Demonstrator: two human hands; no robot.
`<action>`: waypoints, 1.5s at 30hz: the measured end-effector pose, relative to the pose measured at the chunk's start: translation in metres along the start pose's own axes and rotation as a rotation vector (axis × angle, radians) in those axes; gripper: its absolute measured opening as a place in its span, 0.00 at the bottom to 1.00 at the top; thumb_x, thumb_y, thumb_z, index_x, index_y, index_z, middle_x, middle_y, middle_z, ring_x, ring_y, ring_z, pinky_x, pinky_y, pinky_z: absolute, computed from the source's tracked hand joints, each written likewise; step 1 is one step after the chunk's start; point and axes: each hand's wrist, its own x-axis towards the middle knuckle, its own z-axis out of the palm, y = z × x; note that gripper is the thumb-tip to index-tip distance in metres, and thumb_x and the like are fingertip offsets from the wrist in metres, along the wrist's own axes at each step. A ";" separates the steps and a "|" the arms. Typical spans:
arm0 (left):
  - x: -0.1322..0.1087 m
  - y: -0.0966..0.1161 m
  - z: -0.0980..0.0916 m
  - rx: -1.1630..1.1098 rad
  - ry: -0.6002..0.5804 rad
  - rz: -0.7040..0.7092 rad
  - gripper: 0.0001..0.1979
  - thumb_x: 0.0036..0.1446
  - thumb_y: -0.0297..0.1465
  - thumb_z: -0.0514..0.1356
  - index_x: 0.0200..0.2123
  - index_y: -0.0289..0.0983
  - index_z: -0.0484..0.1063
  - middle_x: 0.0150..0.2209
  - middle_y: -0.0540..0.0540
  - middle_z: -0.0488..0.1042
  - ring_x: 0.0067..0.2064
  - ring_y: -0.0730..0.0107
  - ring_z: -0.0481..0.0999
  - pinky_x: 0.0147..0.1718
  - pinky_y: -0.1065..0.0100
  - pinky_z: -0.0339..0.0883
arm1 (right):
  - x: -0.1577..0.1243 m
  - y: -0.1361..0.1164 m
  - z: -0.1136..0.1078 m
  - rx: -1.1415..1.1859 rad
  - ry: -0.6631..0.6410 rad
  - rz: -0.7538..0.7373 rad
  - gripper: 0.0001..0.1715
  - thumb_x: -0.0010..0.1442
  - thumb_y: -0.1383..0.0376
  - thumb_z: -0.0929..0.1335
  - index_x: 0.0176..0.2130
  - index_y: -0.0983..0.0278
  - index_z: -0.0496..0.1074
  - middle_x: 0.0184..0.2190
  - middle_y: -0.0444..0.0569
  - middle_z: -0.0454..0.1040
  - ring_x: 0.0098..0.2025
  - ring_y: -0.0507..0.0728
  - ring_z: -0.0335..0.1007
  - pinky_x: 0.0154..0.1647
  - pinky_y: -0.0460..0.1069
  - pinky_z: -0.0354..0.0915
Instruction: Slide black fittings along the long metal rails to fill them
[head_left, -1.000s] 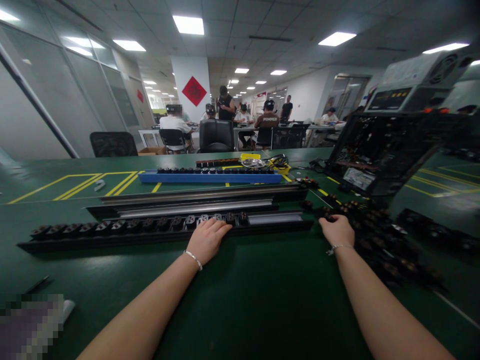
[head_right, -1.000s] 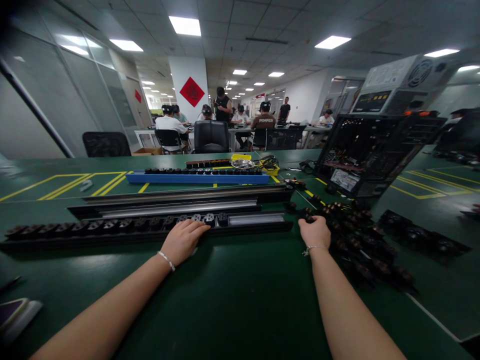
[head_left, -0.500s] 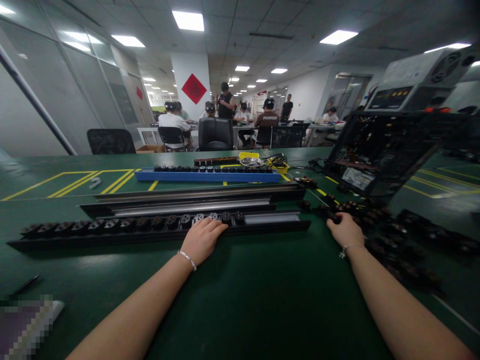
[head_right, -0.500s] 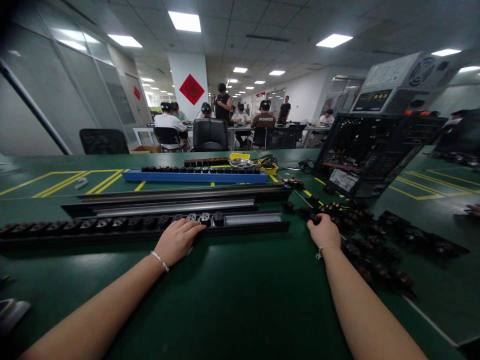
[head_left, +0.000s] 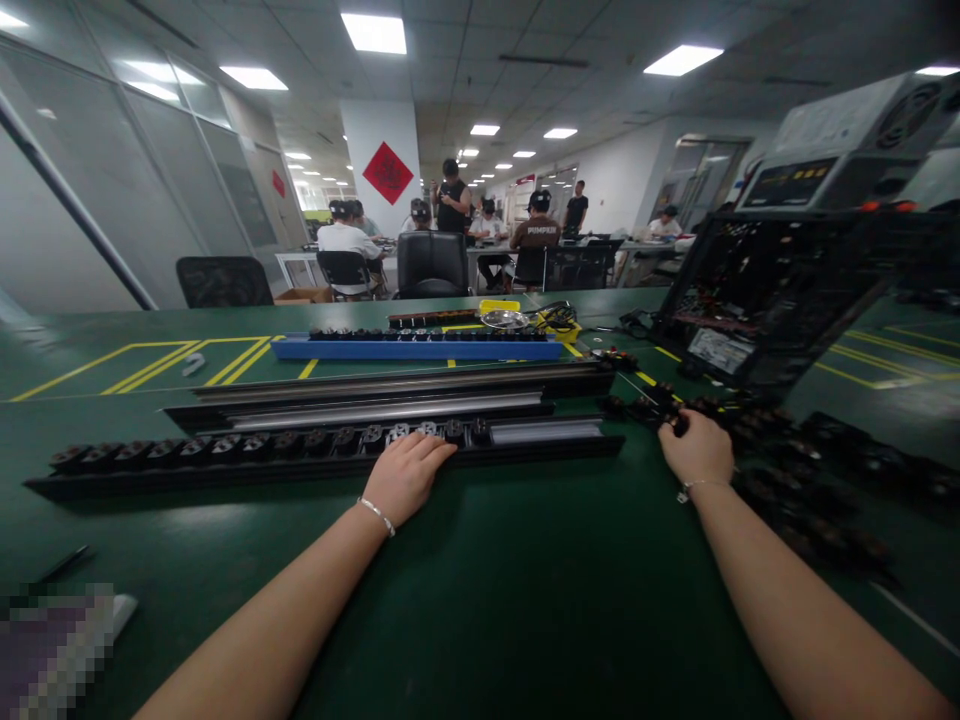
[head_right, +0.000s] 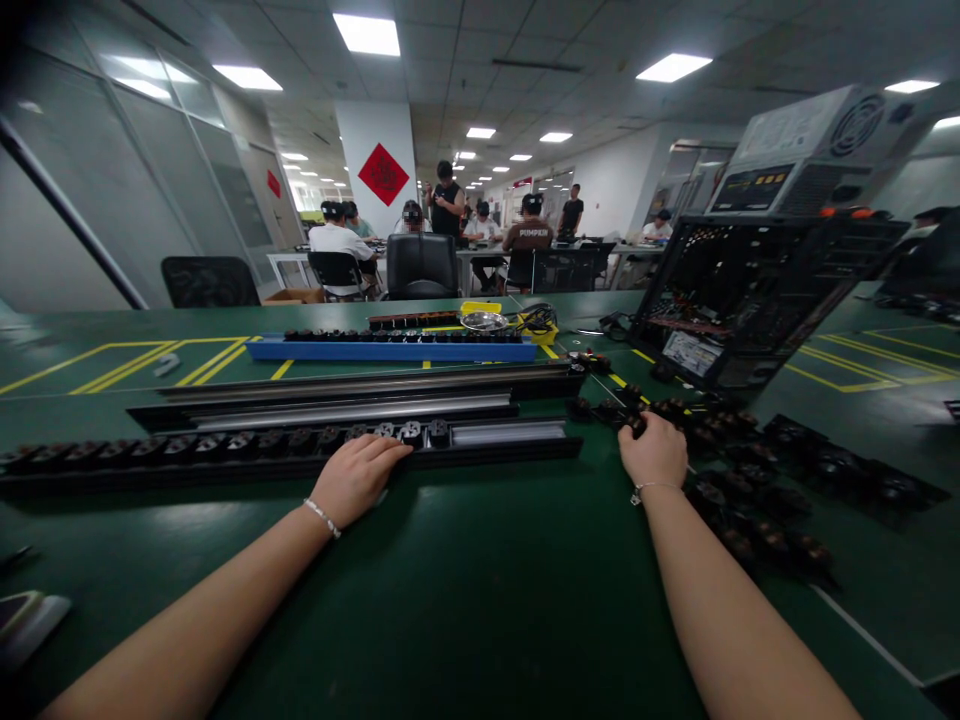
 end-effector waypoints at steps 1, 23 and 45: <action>0.000 0.000 0.000 -0.005 0.004 0.003 0.18 0.54 0.21 0.53 0.48 0.37 0.70 0.44 0.43 0.74 0.43 0.63 0.70 0.40 0.62 0.66 | -0.004 -0.005 -0.003 0.024 0.058 -0.034 0.25 0.53 0.60 0.61 0.46 0.72 0.70 0.42 0.62 0.71 0.44 0.64 0.65 0.47 0.58 0.60; 0.002 0.000 -0.001 -0.028 -0.033 -0.001 0.16 0.55 0.23 0.53 0.47 0.37 0.69 0.44 0.43 0.73 0.42 0.64 0.69 0.41 0.62 0.66 | -0.124 -0.221 0.002 0.372 -0.274 -0.385 0.17 0.52 0.55 0.66 0.39 0.59 0.72 0.44 0.48 0.73 0.49 0.59 0.63 0.58 0.60 0.43; 0.002 0.002 -0.001 -0.035 0.016 -0.022 0.13 0.56 0.24 0.53 0.44 0.37 0.71 0.41 0.45 0.75 0.41 0.64 0.71 0.40 0.62 0.66 | -0.127 -0.213 0.006 0.412 -0.196 -0.406 0.14 0.53 0.57 0.65 0.35 0.63 0.71 0.42 0.51 0.74 0.47 0.60 0.65 0.56 0.58 0.47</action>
